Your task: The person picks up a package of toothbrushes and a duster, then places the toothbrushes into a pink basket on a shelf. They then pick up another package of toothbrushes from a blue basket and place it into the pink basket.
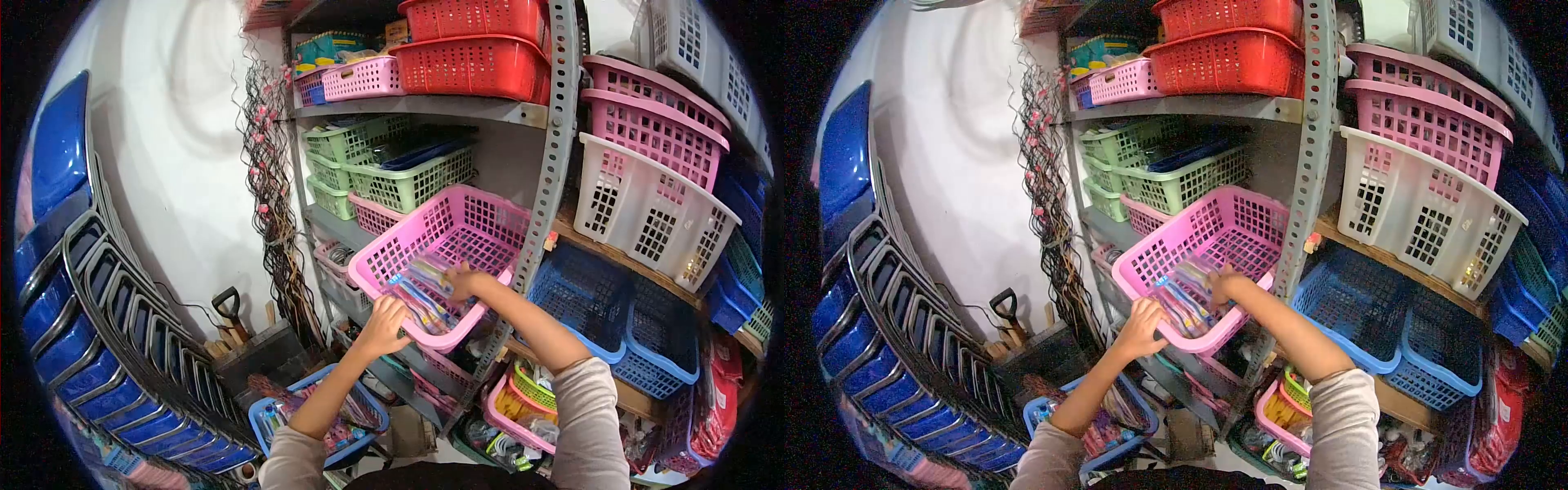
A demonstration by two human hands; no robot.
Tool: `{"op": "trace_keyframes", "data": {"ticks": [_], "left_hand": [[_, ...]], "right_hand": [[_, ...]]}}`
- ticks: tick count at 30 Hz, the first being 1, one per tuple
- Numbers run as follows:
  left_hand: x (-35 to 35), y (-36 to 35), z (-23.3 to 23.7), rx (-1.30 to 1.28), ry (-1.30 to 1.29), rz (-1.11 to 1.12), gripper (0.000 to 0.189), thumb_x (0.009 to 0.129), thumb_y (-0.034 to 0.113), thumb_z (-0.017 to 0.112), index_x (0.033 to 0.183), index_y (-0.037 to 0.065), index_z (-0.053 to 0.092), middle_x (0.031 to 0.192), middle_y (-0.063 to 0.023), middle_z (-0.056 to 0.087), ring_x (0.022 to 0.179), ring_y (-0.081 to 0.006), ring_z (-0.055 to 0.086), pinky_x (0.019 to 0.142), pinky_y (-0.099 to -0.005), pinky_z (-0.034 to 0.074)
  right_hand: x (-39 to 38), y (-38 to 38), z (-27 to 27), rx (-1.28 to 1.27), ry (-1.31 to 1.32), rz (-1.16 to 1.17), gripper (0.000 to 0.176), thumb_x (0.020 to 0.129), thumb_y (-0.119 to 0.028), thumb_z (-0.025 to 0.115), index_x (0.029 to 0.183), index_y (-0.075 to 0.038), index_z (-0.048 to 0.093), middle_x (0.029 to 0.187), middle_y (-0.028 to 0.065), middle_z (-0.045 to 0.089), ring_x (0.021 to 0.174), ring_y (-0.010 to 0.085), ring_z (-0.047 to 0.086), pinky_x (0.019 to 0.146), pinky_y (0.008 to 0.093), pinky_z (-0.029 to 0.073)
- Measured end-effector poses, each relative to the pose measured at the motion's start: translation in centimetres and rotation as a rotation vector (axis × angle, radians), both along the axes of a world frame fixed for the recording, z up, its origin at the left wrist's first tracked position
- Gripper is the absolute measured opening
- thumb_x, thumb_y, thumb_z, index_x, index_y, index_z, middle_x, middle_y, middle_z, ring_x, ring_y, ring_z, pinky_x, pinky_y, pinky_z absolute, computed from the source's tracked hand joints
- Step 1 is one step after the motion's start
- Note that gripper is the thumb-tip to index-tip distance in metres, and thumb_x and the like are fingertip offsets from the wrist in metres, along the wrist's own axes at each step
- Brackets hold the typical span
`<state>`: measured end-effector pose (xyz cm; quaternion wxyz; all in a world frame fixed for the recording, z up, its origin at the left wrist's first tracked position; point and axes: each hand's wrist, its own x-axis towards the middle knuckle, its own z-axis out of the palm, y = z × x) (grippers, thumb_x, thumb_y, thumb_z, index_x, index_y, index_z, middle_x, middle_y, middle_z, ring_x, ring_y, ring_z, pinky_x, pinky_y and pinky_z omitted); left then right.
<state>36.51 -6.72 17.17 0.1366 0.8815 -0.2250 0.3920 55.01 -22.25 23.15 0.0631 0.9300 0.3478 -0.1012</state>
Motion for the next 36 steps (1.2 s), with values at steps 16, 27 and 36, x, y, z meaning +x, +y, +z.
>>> {"op": "trace_keyframes", "data": {"ticks": [16,27,36], "left_hand": [[0.2,0.1,1.0,-0.013,-0.002,-0.022,0.037,0.054,0.019,0.068,0.084,0.007,0.051,0.085,-0.0096,0.045,0.09,-0.0287,0.044,0.092,-0.0425,0.029],[2.9,-0.8,1.2,-0.119,-0.022,0.115,0.068,0.055,0.011,0.074,0.112,0.007,0.037,0.124,-0.0168,0.03,0.125,-0.0385,0.021,0.103,-0.06,0.011],[8.4,-3.1,3.2,-0.116,-0.016,0.083,0.053,0.076,0.016,0.062,0.125,0.015,0.042,0.128,-0.0109,0.037,0.129,-0.0349,0.022,0.105,-0.057,0.015]], "right_hand": [[-2.6,0.1,0.1,-0.017,-0.023,0.268,0.061,0.075,-0.038,0.062,0.126,-0.012,0.044,0.124,0.0208,0.04,0.105,0.0389,0.05,0.087,0.0428,0.043],[-15.1,-3.0,0.1,0.706,-0.733,0.473,0.033,0.074,-0.015,0.057,0.103,0.0,0.053,0.076,0.0089,0.056,0.066,0.0214,0.058,0.06,0.035,0.042],[-8.6,-5.4,-1.0,0.732,-0.932,0.266,0.033,0.073,-0.01,0.053,0.105,-0.007,0.056,0.082,0.0051,0.055,0.079,0.0198,0.052,0.071,0.037,0.036]]}}
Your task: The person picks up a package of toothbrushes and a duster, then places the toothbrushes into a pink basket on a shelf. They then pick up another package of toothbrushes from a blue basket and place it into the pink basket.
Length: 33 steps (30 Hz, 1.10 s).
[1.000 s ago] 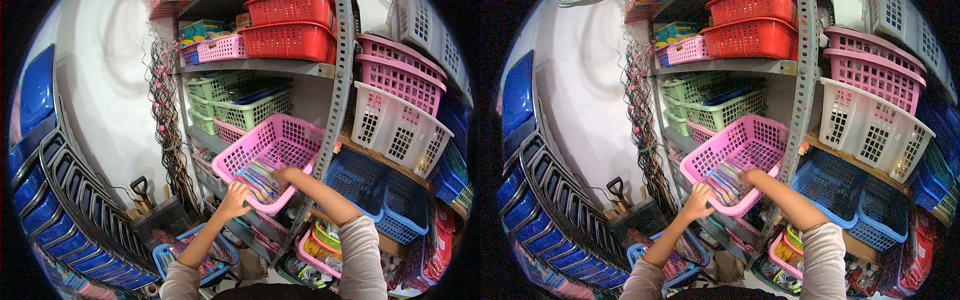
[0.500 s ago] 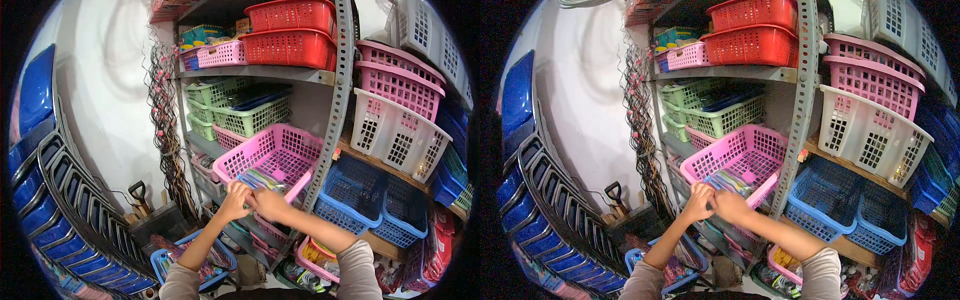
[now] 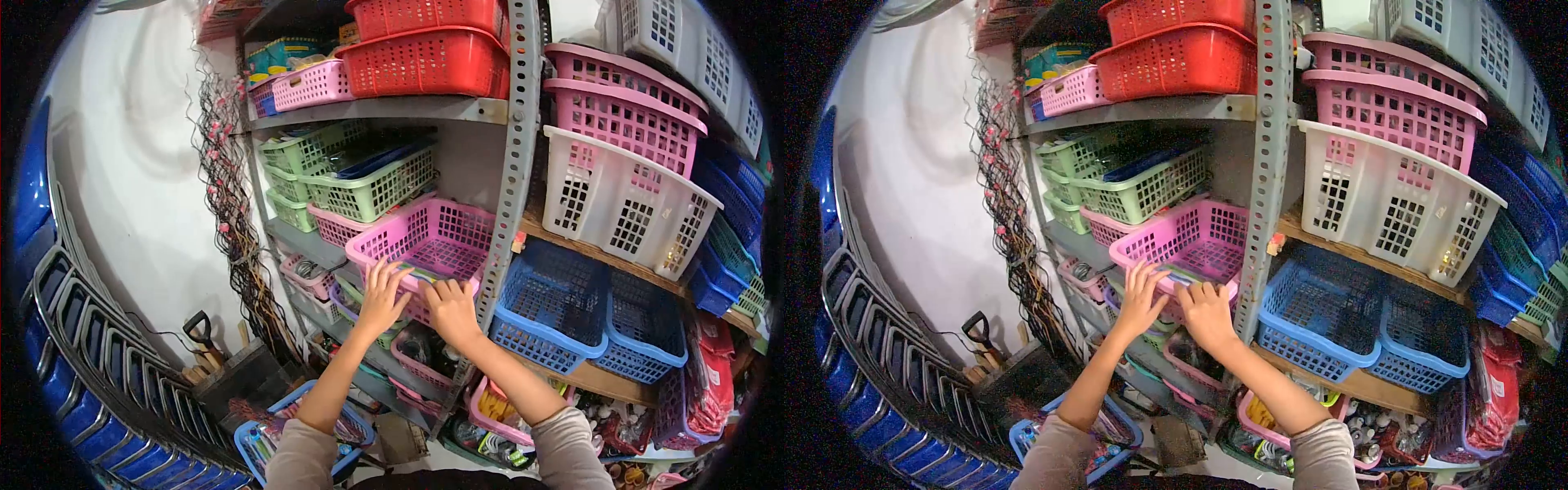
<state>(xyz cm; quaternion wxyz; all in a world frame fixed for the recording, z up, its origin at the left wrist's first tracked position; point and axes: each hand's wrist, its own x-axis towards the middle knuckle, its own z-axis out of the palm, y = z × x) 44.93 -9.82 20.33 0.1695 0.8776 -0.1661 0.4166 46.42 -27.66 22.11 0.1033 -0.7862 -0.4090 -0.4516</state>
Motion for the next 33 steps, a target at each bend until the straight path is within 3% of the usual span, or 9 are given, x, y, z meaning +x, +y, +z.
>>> {"op": "trace_keyframes", "data": {"ticks": [6,7,11,13,15,22,25,30,33], "left_hand": [[3.4,-2.0,0.1,0.013,0.012,0.022,0.051,0.079,0.012,0.056,0.128,0.015,0.041,0.131,-0.0113,0.036,0.129,-0.0359,0.024,0.105,-0.0542,0.017],[3.6,-2.3,0.0,-0.007,0.003,0.03,0.053,0.08,0.012,0.056,0.13,0.015,0.039,0.133,-0.0121,0.034,0.13,-0.0367,0.022,0.106,-0.0531,0.016],[2.2,-3.3,-0.5,-0.088,0.018,0.014,0.057,0.08,0.011,0.055,0.134,0.012,0.034,0.141,-0.0143,0.025,0.132,-0.0385,0.016,0.107,-0.0488,0.018],[0.8,-3.3,-1.5,-0.108,0.016,-0.036,0.058,0.081,0.012,0.056,0.134,0.008,0.033,0.144,-0.0154,0.021,0.131,-0.039,0.018,0.107,-0.0467,0.02],[-1.6,-3.5,-2.8,-0.151,0.063,-0.06,0.059,0.079,0.012,0.057,0.133,0.005,0.033,0.139,-0.0158,0.029,0.129,-0.036,0.025,0.106,-0.0443,0.023],[-9.1,-0.8,-9.3,-0.441,0.143,0.067,0.052,0.074,0.005,0.059,0.123,0.003,0.041,0.125,-0.0159,0.044,0.114,-0.0356,0.042,0.096,-0.0406,0.035],[-12.5,1.5,-12.6,-0.462,0.195,0.231,0.048,0.075,0.006,0.058,0.121,0.004,0.043,0.124,-0.0152,0.044,0.113,-0.0346,0.043,0.095,-0.0401,0.036],[-18.9,4.7,-19.2,-0.502,0.282,0.516,0.047,0.074,0.007,0.059,0.119,0.005,0.044,0.121,-0.0163,0.045,0.11,-0.0364,0.045,0.092,-0.0407,0.038],[-22.9,5.3,-21.3,-0.571,0.329,0.694,0.042,0.074,0.009,0.058,0.114,0.004,0.048,0.12,-0.0161,0.045,0.111,-0.0362,0.045,0.093,-0.0407,0.038]], "right_hand": [[2.9,-0.9,-0.9,0.173,0.035,-0.039,0.037,0.074,-0.008,0.052,0.11,-0.006,0.056,0.094,0.009,0.055,0.094,0.0261,0.051,0.091,0.0455,0.034],[2.9,-0.8,-1.1,0.176,0.075,-0.033,0.043,0.073,-0.007,0.052,0.116,-0.005,0.051,0.111,0.0128,0.052,0.108,0.0305,0.046,0.099,0.048,0.029],[0.4,0.0,-1.6,0.168,0.124,-0.203,0.056,0.073,-0.009,0.054,0.128,-0.005,0.041,0.132,0.0146,0.039,0.123,0.035,0.034,0.103,0.05,0.022],[-0.8,0.4,-2.4,0.211,0.141,-0.175,0.056,0.074,-0.01,0.054,0.128,-0.005,0.04,0.132,0.0148,0.038,0.124,0.0354,0.032,0.104,0.0507,0.021],[-1.8,0.8,-3.3,0.281,0.209,-0.105,0.056,0.074,-0.012,0.058,0.128,-0.004,0.041,0.134,0.0162,0.035,0.128,0.0386,0.024,0.103,0.0534,0.02],[-4.8,6.2,-11.9,0.416,0.694,0.404,0.035,0.08,-0.006,0.051,0.114,-0.002,0.049,0.115,0.016,0.048,0.107,0.0359,0.043,0.091,0.0438,0.035],[-6.3,9.6,-16.1,0.334,0.88,0.501,0.035,0.08,-0.006,0.052,0.115,-0.002,0.048,0.111,0.0166,0.05,0.107,0.036,0.043,0.091,0.044,0.035],[-9.1,14.8,-23.2,0.148,1.275,0.664,0.033,0.081,-0.006,0.053,0.114,-0.003,0.049,0.103,0.016,0.057,0.094,0.0312,0.056,0.081,0.0369,0.044],[-11.2,17.3,-29.1,-0.057,1.303,0.735,0.036,0.079,-0.006,0.056,0.114,-0.002,0.048,0.103,0.0184,0.057,0.092,0.031,0.058,0.078,0.0364,0.046]]}}
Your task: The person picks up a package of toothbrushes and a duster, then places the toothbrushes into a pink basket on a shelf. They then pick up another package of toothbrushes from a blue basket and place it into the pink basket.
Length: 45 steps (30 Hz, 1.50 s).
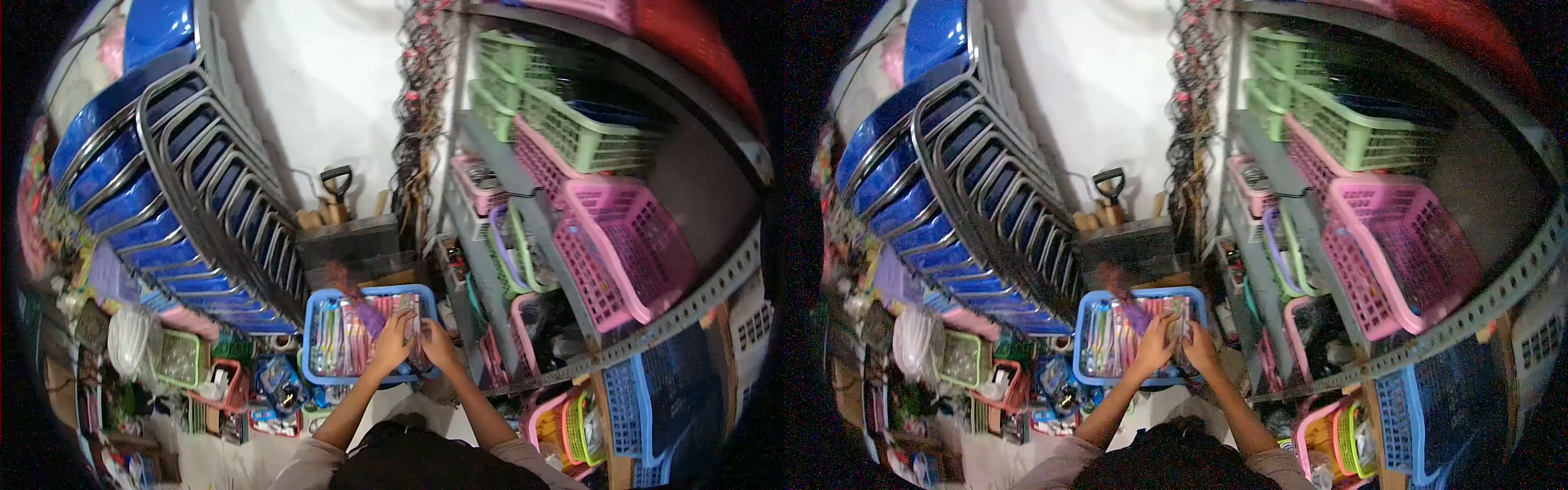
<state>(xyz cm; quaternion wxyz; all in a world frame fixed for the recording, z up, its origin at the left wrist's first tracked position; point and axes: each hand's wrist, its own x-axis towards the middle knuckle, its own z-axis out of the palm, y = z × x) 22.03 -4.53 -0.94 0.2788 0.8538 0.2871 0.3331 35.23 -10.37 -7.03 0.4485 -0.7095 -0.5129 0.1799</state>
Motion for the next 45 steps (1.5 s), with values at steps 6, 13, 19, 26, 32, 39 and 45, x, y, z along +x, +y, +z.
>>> {"op": "trace_keyframes", "data": {"ticks": [6,13,19,26,32,39,45], "left_hand": [[-6.2,1.5,-8.6,-0.043,0.085,0.272,0.042,0.074,0.009,0.058,0.114,0.0,0.047,0.118,-0.0213,0.046,0.108,-0.0395,0.045,0.093,-0.0421,0.038],[-11.1,1.2,-17.7,-0.325,0.12,0.67,0.061,0.071,0.018,0.066,0.119,-0.008,0.04,0.104,-0.0299,0.052,0.098,-0.0431,0.051,0.085,-0.0449,0.042],[-12.2,0.9,-18.2,-0.451,0.033,0.697,0.058,0.074,0.019,0.068,0.117,-0.011,0.043,0.105,-0.0275,0.056,0.097,-0.0348,0.058,0.084,-0.0373,0.045],[-12.0,1.4,-16.9,-0.541,0.059,0.645,0.056,0.067,0.024,0.071,0.111,-0.003,0.051,0.092,-0.0244,0.06,0.083,-0.0363,0.06,0.072,-0.0419,0.047],[-12.3,1.5,-15.2,-0.563,0.202,0.449,0.037,0.068,0.026,0.07,0.09,-0.002,0.061,0.077,-0.0199,0.063,0.07,-0.032,0.061,0.066,-0.0405,0.047],[-14.0,1.7,-14.8,-0.629,0.105,0.459,0.044,0.069,0.028,0.067,0.096,-0.005,0.057,0.078,-0.019,0.063,0.069,-0.0268,0.06,0.064,-0.037,0.047],[-15.8,2.8,-12.5,-1.012,-0.391,0.352,0.067,0.074,0.024,0.062,0.128,-0.007,0.036,0.122,-0.0171,0.049,0.11,-0.0246,0.049,0.093,-0.0317,0.037]], "right_hand": [[-4.9,0.2,-5.0,-0.261,-0.091,0.181,0.046,0.079,-0.013,0.06,0.118,0.005,0.042,0.108,0.0241,0.053,0.104,0.038,0.051,0.087,0.0419,0.041],[-5.1,-0.7,-11.3,-0.379,-0.085,0.18,0.034,0.086,-0.013,0.05,0.115,0.003,0.046,0.108,0.025,0.053,0.101,0.0397,0.051,0.08,0.0462,0.043],[-4.1,-1.1,-11.8,-0.27,-0.055,0.161,0.034,0.086,-0.015,0.051,0.115,0.002,0.046,0.098,0.0254,0.058,0.089,0.0408,0.056,0.074,0.0474,0.044],[-3.6,-1.2,-13.1,-0.178,-0.093,0.181,0.028,0.089,-0.015,0.049,0.109,0.004,0.046,0.077,0.0267,0.056,0.072,0.0431,0.055,0.06,0.0482,0.041],[-3.5,-1.6,-10.0,-0.306,-0.078,0.171,0.028,0.089,-0.024,0.049,0.104,0.0,0.05,0.08,0.0259,0.058,0.074,0.0422,0.056,0.064,0.05,0.042],[-3.9,-1.6,-11.4,-0.362,-0.104,0.157,0.04,0.091,-0.031,0.047,0.114,0.002,0.046,0.07,0.0188,0.057,0.061,0.0329,0.056,0.055,0.0436,0.041],[-3.8,-1.0,-13.0,-0.225,-0.025,0.059,0.044,0.09,-0.033,0.05,0.117,0.001,0.046,0.089,0.0211,0.06,0.085,0.0366,0.058,0.075,0.0406,0.044]]}}
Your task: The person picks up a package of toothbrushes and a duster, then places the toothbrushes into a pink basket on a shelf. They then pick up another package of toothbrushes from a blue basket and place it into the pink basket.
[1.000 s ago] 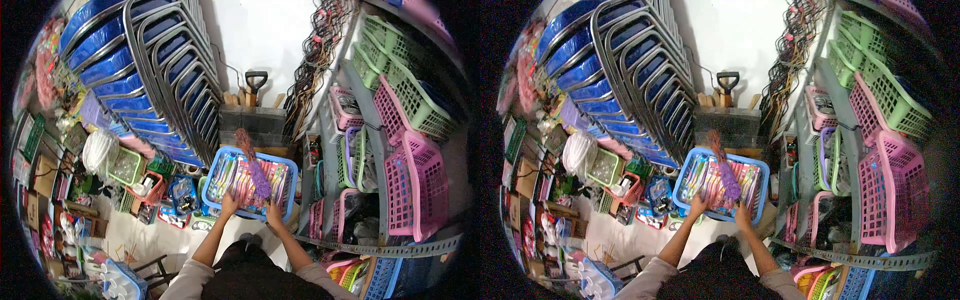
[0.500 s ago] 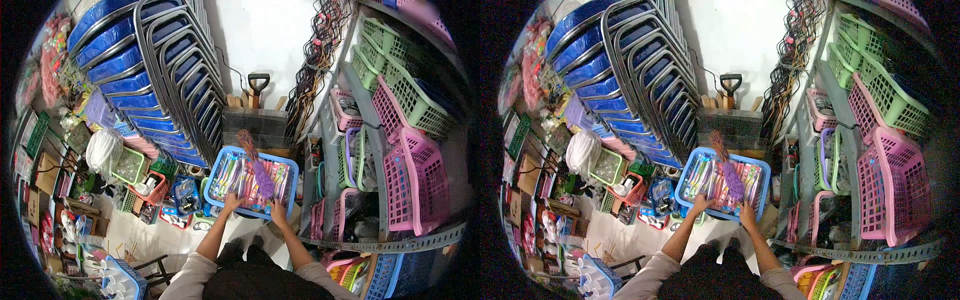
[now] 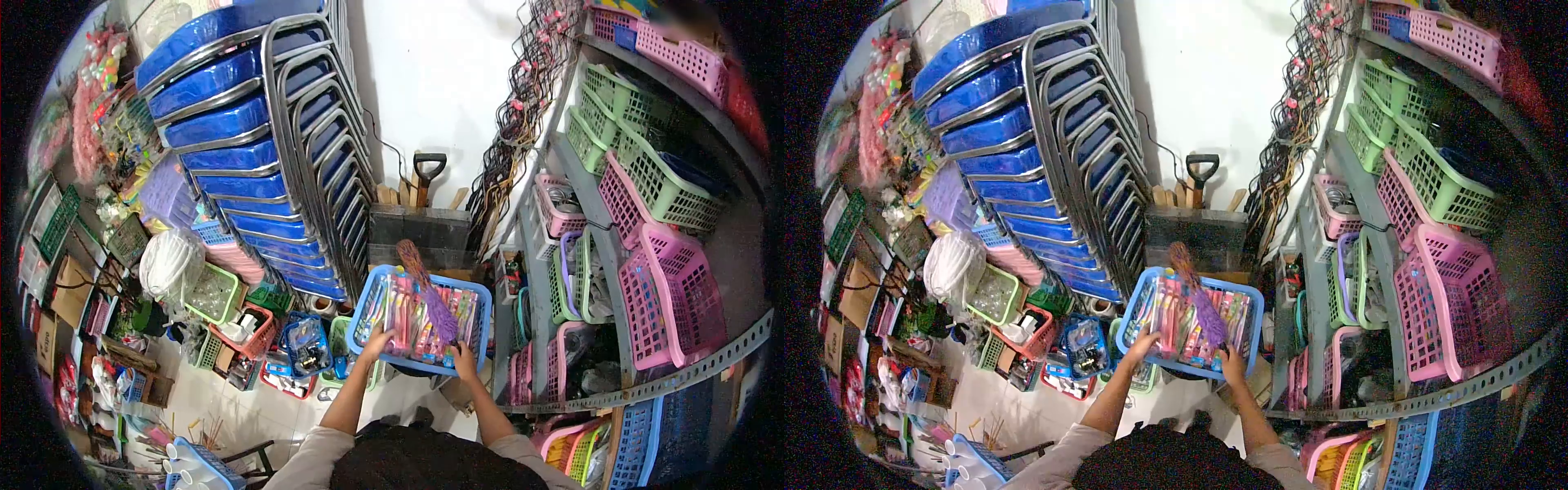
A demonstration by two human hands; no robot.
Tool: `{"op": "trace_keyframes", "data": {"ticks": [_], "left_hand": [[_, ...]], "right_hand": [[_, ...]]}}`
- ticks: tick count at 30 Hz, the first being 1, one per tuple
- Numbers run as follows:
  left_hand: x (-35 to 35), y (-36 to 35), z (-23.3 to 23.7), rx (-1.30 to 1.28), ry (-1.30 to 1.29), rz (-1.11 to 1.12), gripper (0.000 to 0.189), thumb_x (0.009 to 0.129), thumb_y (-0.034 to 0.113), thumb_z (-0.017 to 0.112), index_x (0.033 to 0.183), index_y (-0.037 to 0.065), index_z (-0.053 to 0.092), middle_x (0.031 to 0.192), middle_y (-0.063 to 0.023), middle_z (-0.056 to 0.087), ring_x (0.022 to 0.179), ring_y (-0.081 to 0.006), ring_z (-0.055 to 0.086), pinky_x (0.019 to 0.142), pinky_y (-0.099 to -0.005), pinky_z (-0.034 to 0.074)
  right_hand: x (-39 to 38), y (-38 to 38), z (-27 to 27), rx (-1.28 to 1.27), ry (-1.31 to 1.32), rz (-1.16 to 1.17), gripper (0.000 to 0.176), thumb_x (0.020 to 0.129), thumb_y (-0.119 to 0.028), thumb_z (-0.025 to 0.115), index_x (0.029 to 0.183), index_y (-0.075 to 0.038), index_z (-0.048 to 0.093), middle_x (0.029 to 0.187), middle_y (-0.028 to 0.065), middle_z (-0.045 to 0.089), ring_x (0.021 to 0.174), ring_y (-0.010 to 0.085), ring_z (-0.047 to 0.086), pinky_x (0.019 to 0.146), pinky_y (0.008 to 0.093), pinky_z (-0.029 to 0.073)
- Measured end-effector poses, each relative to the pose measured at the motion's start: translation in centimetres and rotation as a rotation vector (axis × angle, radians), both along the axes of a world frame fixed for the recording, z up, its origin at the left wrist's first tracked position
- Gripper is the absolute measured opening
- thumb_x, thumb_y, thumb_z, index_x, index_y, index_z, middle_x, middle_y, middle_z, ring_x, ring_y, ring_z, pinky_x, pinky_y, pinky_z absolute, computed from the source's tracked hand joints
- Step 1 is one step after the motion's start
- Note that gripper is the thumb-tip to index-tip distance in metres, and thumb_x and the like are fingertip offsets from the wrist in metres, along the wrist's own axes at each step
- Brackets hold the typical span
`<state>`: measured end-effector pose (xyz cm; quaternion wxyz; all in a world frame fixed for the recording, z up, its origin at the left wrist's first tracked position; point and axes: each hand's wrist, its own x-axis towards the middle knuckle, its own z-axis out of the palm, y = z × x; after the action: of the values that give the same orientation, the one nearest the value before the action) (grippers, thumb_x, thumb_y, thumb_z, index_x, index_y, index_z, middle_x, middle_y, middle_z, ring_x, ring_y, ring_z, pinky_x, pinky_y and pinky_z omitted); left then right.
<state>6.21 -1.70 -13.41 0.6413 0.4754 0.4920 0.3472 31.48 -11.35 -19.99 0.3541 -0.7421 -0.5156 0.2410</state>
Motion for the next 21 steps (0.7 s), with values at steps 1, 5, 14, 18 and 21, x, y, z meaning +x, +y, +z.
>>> {"op": "trace_keyframes", "data": {"ticks": [1,5,14,18,21], "left_hand": [[-0.3,0.5,0.7,-0.043,-0.021,0.056,0.067,0.073,0.017,0.061,0.131,-0.003,0.034,0.125,-0.016,0.047,0.109,-0.0244,0.05,0.093,-0.0336,0.039],[-1.5,0.5,6.4,-0.17,-0.514,0.175,0.064,0.072,0.0,0.057,0.132,0.005,0.035,0.123,-0.0121,0.048,0.109,-0.024,0.051,0.088,-0.0394,0.046],[-5.9,1.5,16.7,-0.028,-0.94,0.083,0.045,0.083,0.006,0.052,0.126,0.002,0.04,0.119,-0.014,0.053,0.109,-0.0291,0.053,0.093,-0.0474,0.043],[-7.1,2.0,17.3,-0.013,-1.061,0.115,0.04,0.084,0.017,0.054,0.12,0.003,0.046,0.116,-0.0138,0.055,0.106,-0.03,0.053,0.093,-0.0486,0.04],[-8.3,2.8,16.0,0.01,-1.242,-0.051,0.035,0.085,0.019,0.052,0.116,0.004,0.05,0.113,-0.013,0.056,0.103,-0.0291,0.054,0.09,-0.0469,0.042]], "right_hand": [[0.2,0.1,0.7,-0.047,0.001,0.002,0.043,0.088,-0.032,0.051,0.115,0.002,0.048,0.094,0.0218,0.061,0.089,0.0378,0.058,0.079,0.0397,0.044],[0.7,0.3,2.7,0.003,-0.04,-0.016,0.035,0.087,-0.027,0.052,0.106,0.002,0.054,0.094,0.0233,0.06,0.087,0.037,0.058,0.073,0.0414,0.045],[2.9,-1.4,15.7,0.194,-0.219,0.029,0.026,0.084,-0.025,0.057,0.096,-0.002,0.056,0.078,0.0198,0.06,0.071,0.0354,0.058,0.062,0.0398,0.044],[3.3,-3.0,23.4,0.188,-0.365,0.205,0.025,0.08,-0.024,0.062,0.093,-0.003,0.059,0.077,0.0173,0.061,0.067,0.034,0.059,0.059,0.039,0.045],[3.7,-3.1,26.7,0.35,-0.474,0.358,0.024,0.072,-0.022,0.067,0.085,-0.003,0.061,0.075,0.0157,0.06,0.065,0.0343,0.058,0.057,0.0399,0.044]]}}
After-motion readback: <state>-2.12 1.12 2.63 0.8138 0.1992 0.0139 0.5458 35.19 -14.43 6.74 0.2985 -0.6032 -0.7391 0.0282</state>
